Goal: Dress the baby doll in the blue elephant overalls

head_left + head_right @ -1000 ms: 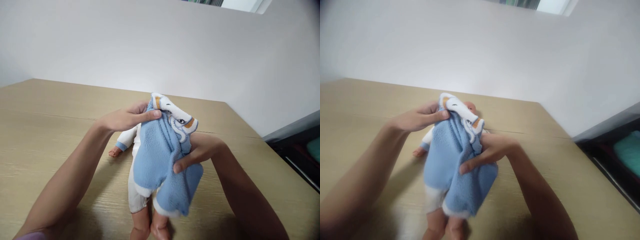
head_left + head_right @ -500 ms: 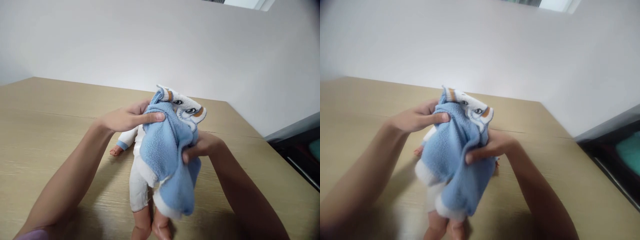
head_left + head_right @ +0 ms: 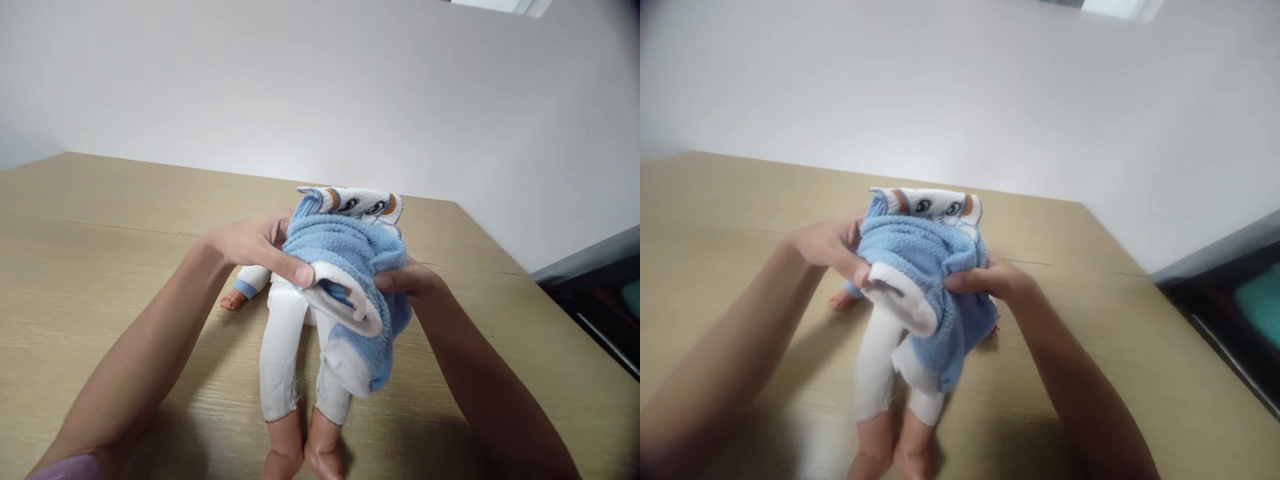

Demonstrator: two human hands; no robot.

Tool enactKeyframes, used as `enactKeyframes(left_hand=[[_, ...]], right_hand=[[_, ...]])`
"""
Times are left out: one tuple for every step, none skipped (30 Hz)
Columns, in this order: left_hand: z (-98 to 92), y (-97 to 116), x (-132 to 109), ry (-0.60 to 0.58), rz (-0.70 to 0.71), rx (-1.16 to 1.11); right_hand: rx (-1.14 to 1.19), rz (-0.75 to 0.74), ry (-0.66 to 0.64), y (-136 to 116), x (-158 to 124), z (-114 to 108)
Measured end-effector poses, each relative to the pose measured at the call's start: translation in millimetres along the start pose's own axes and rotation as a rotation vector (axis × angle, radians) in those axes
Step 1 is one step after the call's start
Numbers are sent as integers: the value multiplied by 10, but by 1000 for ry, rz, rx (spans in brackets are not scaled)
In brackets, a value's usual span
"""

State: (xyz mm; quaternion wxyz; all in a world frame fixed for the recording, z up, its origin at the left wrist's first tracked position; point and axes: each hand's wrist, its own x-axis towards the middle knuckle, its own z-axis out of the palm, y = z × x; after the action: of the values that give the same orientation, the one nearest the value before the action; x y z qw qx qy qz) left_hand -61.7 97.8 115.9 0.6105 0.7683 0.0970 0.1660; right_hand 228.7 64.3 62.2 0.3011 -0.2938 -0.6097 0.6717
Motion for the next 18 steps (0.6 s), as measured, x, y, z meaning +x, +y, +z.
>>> enactKeyframes(left_hand=[[-1, -33, -5, 52, 6, -13], [0, -63, -8, 92, 11, -19], [4, -87, -9, 127, 10, -19], [13, -101, -9, 151, 7, -11], [29, -105, -10, 163, 4, 2], [53, -99, -14, 170, -3, 16], [85, -83, -25, 177, -13, 27], [128, -61, -44, 190, -25, 30], [181, -35, -74, 212, -40, 25], [246, -7, -116, 247, -54, 16], [322, 21, -170, 285, -68, 8], [412, 48, -233, 319, -72, 0], [515, 73, -304, 343, -69, -10], [631, 96, -379, 362, -62, -18], [759, 114, -455, 381, -57, -27], [896, 126, -530, 407, -65, -32], [1041, 129, -600, 450, -90, -32], [1189, 120, -664, 512, -130, -20]], right_hand=[[-6, -6, -52, -4, 15, 7], [-17, -16, -110, -26, 31, 20], [-36, -30, -171, -62, 46, 38], [-58, -50, -217, -106, 56, 63], [-77, -70, -238, -153, 60, 94], [-95, -88, -239, -197, 54, 133], [-102, -107, -218, -231, 36, 180], [-84, -126, -177, -252, 7, 236], [-38, -134, -125, -259, -35, 302], [29, -125, -69, -250, -86, 376], [105, -101, -18, -229, -146, 458], [175, -64, 25, -197, -211, 546], [223, -19, 50, -159, -279, 637], [235, 21, 53, -118, -348, 730], [215, 45, 51, -77, -415, 822], [168, 51, 54, -39, -478, 914], [103, 50, 64, -5, -535, 1003], [31, 49, 87, 26, -587, 1089]])
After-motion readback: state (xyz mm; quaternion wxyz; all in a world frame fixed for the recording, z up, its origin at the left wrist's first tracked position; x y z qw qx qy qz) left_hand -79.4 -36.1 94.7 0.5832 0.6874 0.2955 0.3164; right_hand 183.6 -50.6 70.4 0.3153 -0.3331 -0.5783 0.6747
